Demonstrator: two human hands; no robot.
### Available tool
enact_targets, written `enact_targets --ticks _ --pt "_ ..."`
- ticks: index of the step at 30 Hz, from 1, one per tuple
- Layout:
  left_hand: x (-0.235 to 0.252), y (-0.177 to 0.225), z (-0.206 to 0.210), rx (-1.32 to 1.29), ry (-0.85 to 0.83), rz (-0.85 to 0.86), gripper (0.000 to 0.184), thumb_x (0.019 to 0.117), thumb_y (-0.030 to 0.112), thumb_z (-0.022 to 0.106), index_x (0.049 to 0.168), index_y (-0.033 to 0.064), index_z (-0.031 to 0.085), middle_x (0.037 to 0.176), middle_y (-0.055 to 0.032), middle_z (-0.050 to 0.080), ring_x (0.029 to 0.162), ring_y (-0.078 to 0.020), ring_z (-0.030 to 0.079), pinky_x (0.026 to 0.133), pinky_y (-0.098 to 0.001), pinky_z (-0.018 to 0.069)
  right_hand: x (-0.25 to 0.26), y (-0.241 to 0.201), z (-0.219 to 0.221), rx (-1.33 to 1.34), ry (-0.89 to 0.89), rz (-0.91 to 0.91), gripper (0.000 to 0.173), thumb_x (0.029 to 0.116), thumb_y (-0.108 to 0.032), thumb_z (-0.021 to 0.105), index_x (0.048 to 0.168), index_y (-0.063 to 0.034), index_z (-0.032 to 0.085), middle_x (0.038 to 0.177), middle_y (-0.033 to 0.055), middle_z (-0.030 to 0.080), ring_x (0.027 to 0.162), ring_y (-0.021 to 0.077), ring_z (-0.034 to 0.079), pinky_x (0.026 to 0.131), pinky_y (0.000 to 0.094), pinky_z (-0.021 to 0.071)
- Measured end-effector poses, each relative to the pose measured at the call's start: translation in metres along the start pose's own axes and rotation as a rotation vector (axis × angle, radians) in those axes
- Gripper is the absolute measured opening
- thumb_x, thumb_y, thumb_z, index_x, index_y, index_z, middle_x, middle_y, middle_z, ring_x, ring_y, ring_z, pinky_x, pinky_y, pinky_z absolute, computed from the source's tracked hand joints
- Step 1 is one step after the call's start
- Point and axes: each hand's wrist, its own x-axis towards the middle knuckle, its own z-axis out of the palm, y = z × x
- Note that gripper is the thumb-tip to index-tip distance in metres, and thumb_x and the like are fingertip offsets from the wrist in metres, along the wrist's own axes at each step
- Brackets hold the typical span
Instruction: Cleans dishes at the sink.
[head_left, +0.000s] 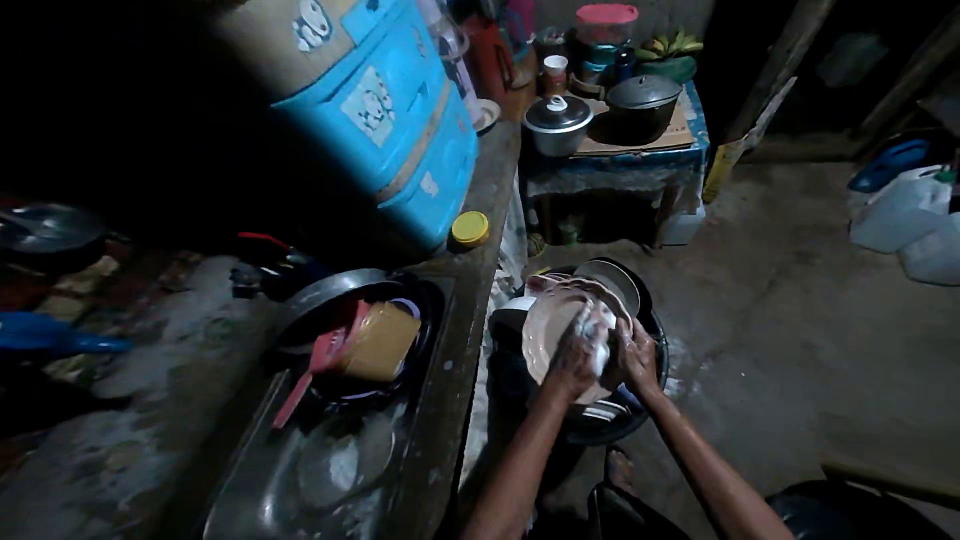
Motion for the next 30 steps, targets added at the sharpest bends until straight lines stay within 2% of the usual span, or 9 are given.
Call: enact_targets --ticks 3,7,9,12,16,20,24,26,30 --pt "-0.036 -0.007 0.005 0.068 -0.155 -0.116 0.048 0.0971 0.023 0.064 0.139 0.0 0.06 0.152 -0.0225 0.049 0.148 -0.0395 0.037 0.123 -0.0542 0.0264 0.009 0.021 -0.006 0.13 0.054 0.014 0.042 0.1076 -0.011 0.044 0.145 0.0091 0.045 0.131 0.0272 0.059 0.104 0.0246 0.066 0.091 0.039 0.0552" --pt "-0.025 -0.053 0.001 0.162 0.109 -0.277 0.043 0.1008 0.012 0.054 0.138 -0.0101 0.056 0.155 -0.0355 0.037 0.149 -0.0512 0.029 0.124 -0.0587 0.021 -0.002 0.027 -0.018 0.105 0.014 0.001 0.042 0.1054 -0.008 0.049 0.143 0.0103 0.048 0.137 0.0274 0.058 0.12 0.0258 0.062 0.104 0.0381 0.0492" --pt "0.0 -0.061 0.012 0.192 0.177 -0.246 0.045 0.1015 0.012 0.052 0.14 -0.0094 0.053 0.157 -0.0345 0.035 0.149 -0.0486 0.03 0.123 -0.0536 0.0282 -0.012 0.037 -0.018 0.094 -0.046 0.023 0.042 0.1053 -0.009 0.049 0.143 0.0097 0.049 0.136 0.0264 0.059 0.118 0.0248 0.063 0.102 0.0384 0.0511" --pt "0.021 -0.043 0.037 0.162 0.13 -0.111 0.05 0.0992 0.018 0.054 0.145 -0.0023 0.053 0.157 -0.0279 0.039 0.15 -0.0414 0.034 0.124 -0.051 0.0272 -0.018 0.051 -0.011 0.114 -0.069 0.05 0.04 0.1065 -0.012 0.046 0.14 0.0081 0.052 0.129 0.0234 0.063 0.109 0.0205 0.066 0.097 0.0372 0.0541" --pt "-0.008 0.003 0.052 -0.188 -0.097 -0.073 0.049 0.1012 0.007 0.049 0.147 -0.0089 0.046 0.156 -0.0253 0.044 0.149 -0.0327 0.038 0.126 -0.0421 0.0274 -0.001 0.054 -0.007 0.09 -0.058 0.133 0.046 0.1099 -0.021 0.04 0.146 0.0065 0.045 0.139 0.0271 0.056 0.127 0.0298 0.058 0.11 0.0442 0.0448" --pt "-0.048 -0.012 0.047 -0.11 -0.231 -0.06 0.043 0.0987 0.021 0.062 0.134 -0.0027 0.063 0.142 -0.0222 0.059 0.139 -0.0359 0.05 0.119 -0.0489 0.0356 0.021 0.063 -0.008 0.111 0.002 0.276 0.043 0.1067 -0.011 0.048 0.146 0.0041 0.044 0.127 0.0267 0.06 0.104 0.0289 0.063 0.091 0.0452 0.052" --pt "-0.049 -0.067 0.027 0.057 -0.047 -0.227 0.042 0.0994 0.011 0.056 0.137 -0.0072 0.058 0.152 -0.0316 0.045 0.147 -0.0493 0.033 0.124 -0.0586 0.0203 0.019 0.064 -0.013 0.022 -0.015 0.121 0.042 0.1035 -0.007 0.053 0.14 0.012 0.05 0.129 0.0297 0.062 0.118 0.0309 0.062 0.104 0.043 0.0477" --pt "-0.022 -0.083 0.03 0.08 0.149 -0.223 0.041 0.1 0.007 0.053 0.138 -0.0084 0.057 0.155 -0.0337 0.039 0.148 -0.0513 0.031 0.123 -0.0567 0.026 0.008 0.06 -0.011 -0.025 -0.077 0.094 0.042 0.1032 -0.008 0.055 0.139 0.0133 0.051 0.132 0.0316 0.06 0.123 0.0342 0.06 0.109 0.0445 0.0449" --pt "0.015 -0.044 0.046 0.058 0.122 -0.152 0.048 0.0991 0.014 0.054 0.145 -0.0022 0.053 0.157 -0.0255 0.041 0.15 -0.038 0.034 0.125 -0.0485 0.0276 0.001 0.056 -0.001 0.004 -0.066 0.094 0.035 0.1057 -0.013 0.052 0.129 0.0108 0.06 0.115 0.0243 0.069 0.105 0.024 0.067 0.098 0.0412 0.0521"
